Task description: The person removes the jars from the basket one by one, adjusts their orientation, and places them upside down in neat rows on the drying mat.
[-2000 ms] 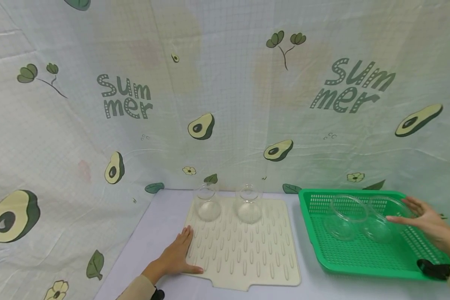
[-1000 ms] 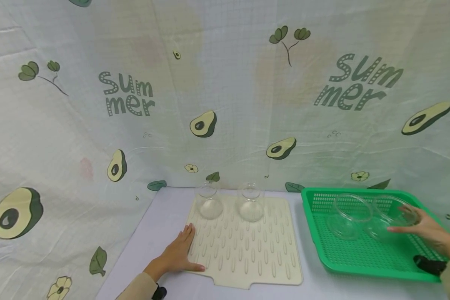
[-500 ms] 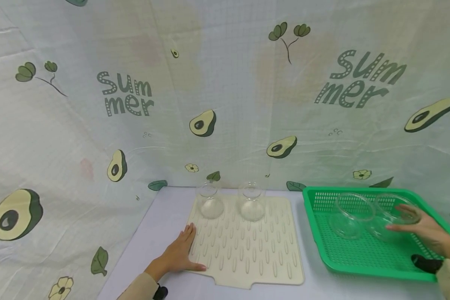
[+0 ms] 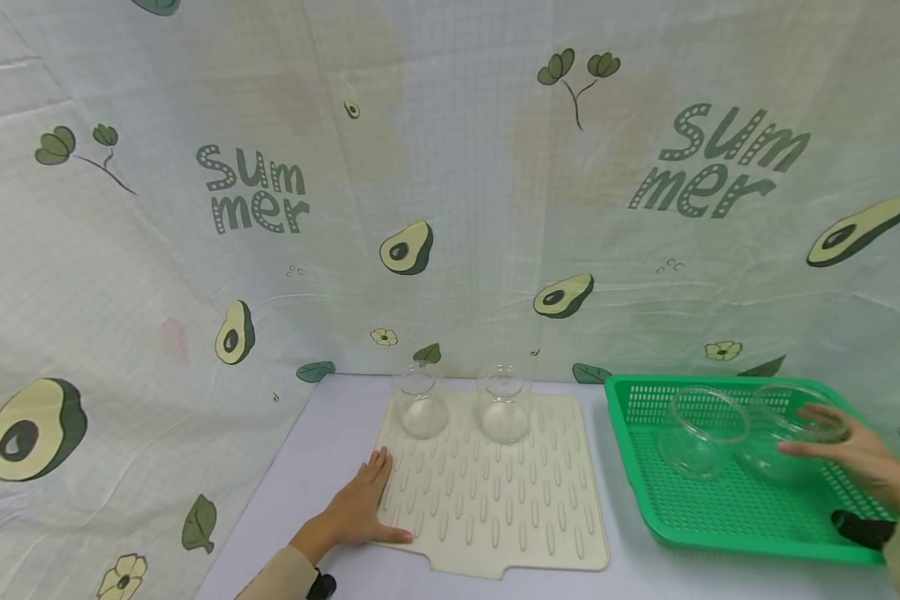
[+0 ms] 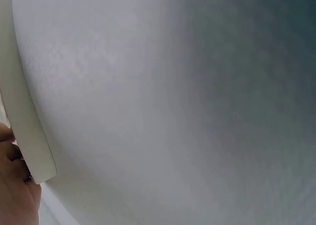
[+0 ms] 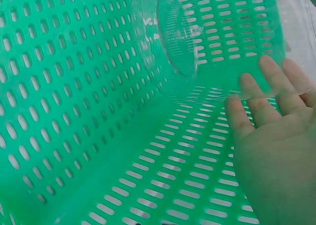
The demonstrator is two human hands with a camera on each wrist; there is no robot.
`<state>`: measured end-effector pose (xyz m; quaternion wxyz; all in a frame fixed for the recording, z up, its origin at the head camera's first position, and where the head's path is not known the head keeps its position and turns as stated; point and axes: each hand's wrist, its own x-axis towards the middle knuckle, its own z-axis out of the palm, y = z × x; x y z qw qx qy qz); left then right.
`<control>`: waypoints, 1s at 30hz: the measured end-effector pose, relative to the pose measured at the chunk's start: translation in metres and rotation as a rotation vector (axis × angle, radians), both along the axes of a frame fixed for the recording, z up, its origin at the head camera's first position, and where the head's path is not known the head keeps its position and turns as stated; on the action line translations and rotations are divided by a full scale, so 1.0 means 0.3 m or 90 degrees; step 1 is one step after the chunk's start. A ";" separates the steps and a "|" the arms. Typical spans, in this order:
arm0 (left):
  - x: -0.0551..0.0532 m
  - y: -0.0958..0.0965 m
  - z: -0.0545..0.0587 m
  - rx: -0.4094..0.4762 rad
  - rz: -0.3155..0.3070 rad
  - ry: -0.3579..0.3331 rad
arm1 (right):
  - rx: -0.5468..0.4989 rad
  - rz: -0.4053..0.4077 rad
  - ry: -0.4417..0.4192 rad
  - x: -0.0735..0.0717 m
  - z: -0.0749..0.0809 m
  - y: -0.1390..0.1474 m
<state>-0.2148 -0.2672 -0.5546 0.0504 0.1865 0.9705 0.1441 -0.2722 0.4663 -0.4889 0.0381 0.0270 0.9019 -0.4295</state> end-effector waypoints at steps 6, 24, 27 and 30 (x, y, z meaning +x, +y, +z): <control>-0.002 -0.005 -0.001 -0.006 0.004 -0.002 | 0.020 -0.009 0.013 0.009 0.034 0.001; 0.002 0.002 0.007 0.000 0.002 -0.006 | 0.007 0.001 0.073 0.039 0.132 0.026; 0.003 0.002 0.007 0.000 0.003 -0.005 | 0.010 0.000 0.085 0.049 0.154 0.018; 0.004 0.002 0.005 -0.003 0.005 -0.008 | 0.002 0.001 0.104 0.061 0.168 0.011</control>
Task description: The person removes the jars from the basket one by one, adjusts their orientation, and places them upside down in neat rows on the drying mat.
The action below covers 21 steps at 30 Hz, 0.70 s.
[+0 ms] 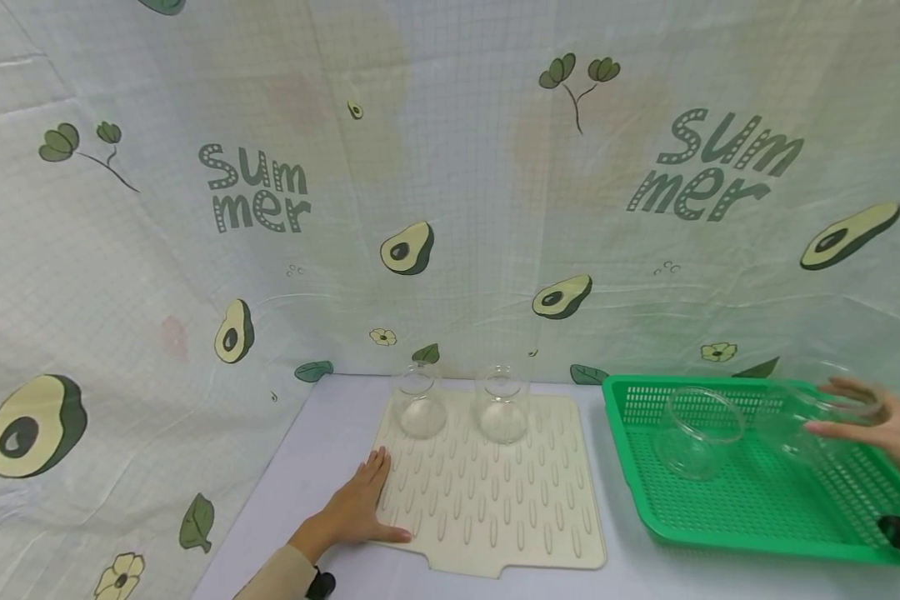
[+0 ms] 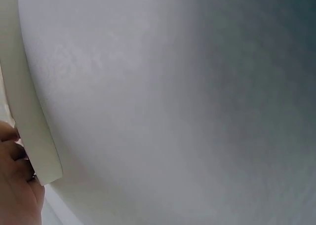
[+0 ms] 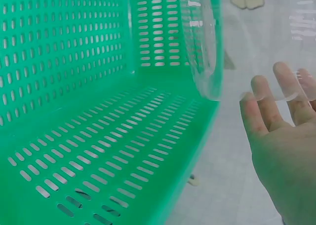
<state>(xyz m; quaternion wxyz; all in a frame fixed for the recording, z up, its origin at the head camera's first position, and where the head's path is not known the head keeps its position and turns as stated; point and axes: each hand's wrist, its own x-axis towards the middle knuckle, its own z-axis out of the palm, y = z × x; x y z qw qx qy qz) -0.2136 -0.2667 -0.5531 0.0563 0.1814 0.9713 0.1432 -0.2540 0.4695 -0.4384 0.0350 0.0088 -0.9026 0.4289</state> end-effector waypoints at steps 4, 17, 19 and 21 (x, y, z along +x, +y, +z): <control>0.000 -0.001 -0.002 -0.002 0.009 -0.015 | -0.012 -0.005 0.032 0.015 0.013 -0.009; -0.010 -0.015 -0.014 0.015 0.000 -0.022 | -0.052 0.019 0.184 0.052 0.071 -0.090; -0.011 -0.017 -0.014 0.017 0.000 -0.021 | -0.047 0.024 0.219 0.057 0.086 -0.107; -0.009 -0.017 -0.013 0.016 0.000 -0.022 | -0.051 0.036 0.253 0.065 0.102 -0.123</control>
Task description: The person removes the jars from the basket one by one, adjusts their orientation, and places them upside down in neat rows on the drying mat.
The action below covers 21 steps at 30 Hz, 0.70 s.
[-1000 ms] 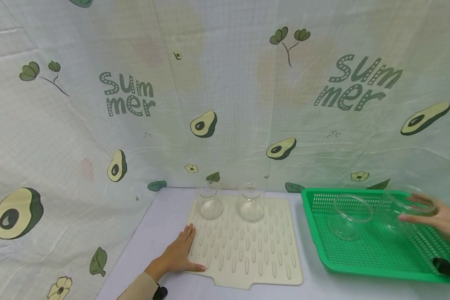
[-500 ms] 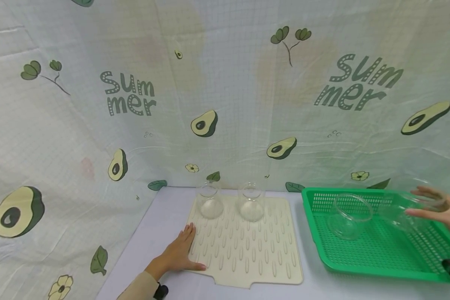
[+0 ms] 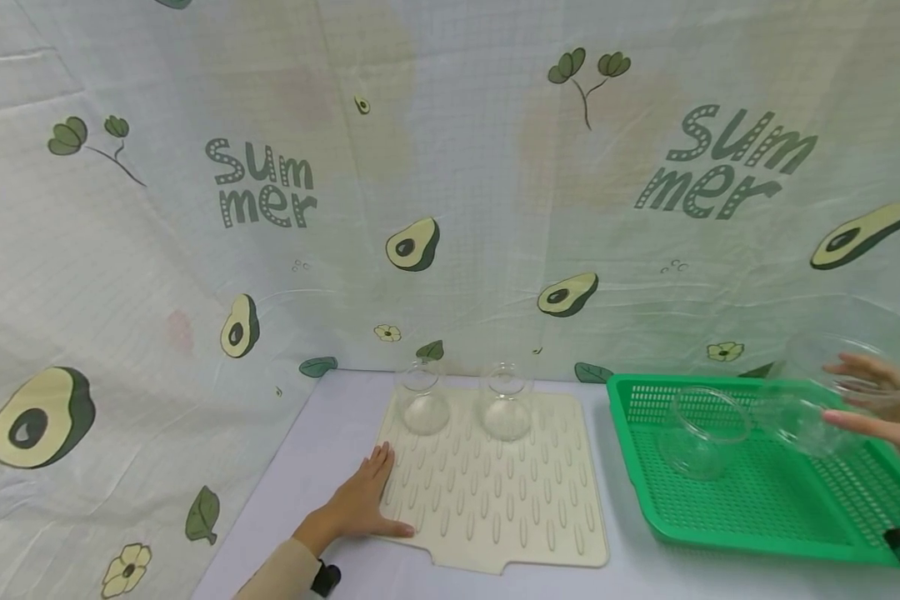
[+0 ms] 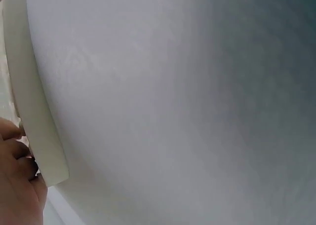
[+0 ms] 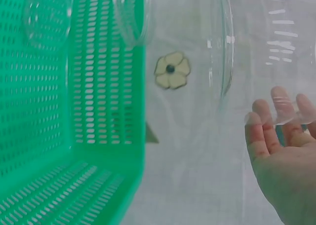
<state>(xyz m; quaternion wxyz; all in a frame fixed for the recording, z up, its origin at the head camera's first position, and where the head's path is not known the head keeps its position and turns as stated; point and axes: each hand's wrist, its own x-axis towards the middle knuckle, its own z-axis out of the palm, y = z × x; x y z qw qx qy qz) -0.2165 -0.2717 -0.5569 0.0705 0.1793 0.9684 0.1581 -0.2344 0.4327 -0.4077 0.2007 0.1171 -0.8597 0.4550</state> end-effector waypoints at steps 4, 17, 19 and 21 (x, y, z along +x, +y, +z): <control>0.002 0.003 0.012 0.012 0.006 -0.008 | -0.006 0.017 0.027 0.029 0.031 -0.049; 0.008 0.046 0.120 0.087 0.006 0.005 | -0.036 0.076 0.003 0.125 0.112 -0.226; 0.013 0.057 0.147 0.110 0.012 0.014 | -0.031 0.084 -0.008 0.134 0.121 -0.257; 0.017 0.069 0.177 0.135 0.018 0.026 | -0.027 0.081 -0.017 0.143 0.131 -0.293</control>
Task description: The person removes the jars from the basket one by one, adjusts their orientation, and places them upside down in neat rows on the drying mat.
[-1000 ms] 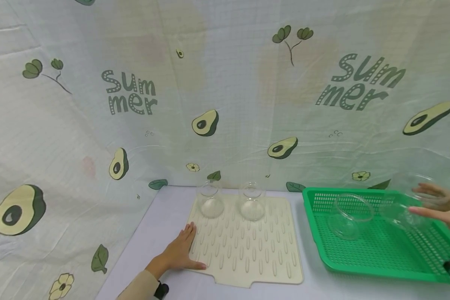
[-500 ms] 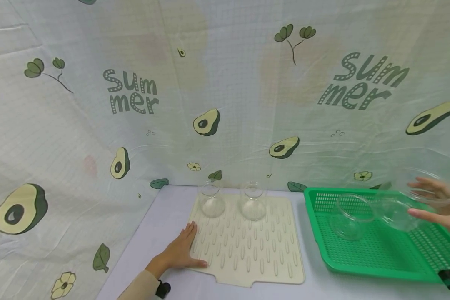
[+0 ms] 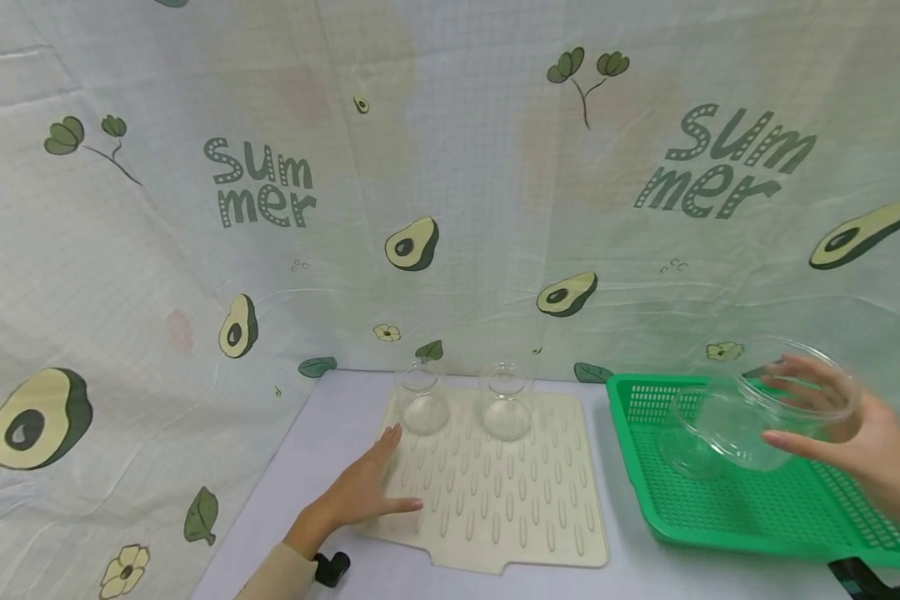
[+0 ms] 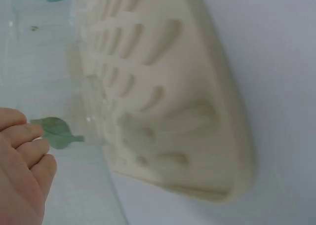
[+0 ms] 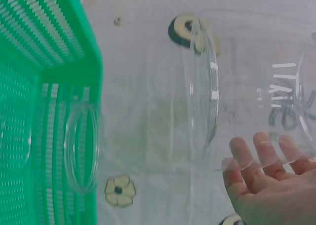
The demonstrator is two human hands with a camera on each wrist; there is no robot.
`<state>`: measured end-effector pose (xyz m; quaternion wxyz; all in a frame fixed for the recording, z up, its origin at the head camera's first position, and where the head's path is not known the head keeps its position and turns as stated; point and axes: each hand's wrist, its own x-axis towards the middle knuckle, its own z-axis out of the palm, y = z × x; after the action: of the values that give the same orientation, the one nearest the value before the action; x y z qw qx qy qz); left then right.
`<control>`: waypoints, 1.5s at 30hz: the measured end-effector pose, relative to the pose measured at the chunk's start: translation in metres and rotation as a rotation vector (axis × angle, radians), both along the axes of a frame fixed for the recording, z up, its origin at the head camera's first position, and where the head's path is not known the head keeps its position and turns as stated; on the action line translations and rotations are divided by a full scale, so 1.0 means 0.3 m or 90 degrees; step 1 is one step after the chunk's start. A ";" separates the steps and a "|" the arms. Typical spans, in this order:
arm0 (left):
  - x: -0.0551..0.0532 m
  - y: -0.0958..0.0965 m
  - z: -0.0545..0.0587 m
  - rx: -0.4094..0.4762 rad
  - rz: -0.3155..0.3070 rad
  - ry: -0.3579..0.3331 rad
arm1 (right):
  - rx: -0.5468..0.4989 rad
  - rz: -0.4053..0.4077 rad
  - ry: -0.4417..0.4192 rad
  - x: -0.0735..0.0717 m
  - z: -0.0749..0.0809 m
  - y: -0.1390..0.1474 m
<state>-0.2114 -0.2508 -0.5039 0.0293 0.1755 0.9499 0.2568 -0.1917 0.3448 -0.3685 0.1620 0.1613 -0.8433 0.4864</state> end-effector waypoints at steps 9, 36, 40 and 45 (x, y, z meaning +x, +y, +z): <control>0.001 0.077 0.118 0.074 -0.016 0.043 | -0.019 0.050 -0.024 0.025 0.021 -0.141; 0.027 0.306 0.353 0.233 -0.133 0.081 | 0.012 0.041 -0.008 -0.006 0.004 -0.486; 0.047 0.354 0.392 0.297 -0.137 0.053 | 0.017 0.030 -0.005 -0.010 0.003 -0.529; 0.063 0.411 0.440 0.323 -0.119 0.047 | 0.024 0.020 0.034 -0.017 0.000 -0.576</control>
<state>-0.1927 -0.1274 -0.3719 -0.0264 0.2732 0.8352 0.4765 -0.1969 0.1720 -0.3686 0.1735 0.1906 -0.8452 0.4682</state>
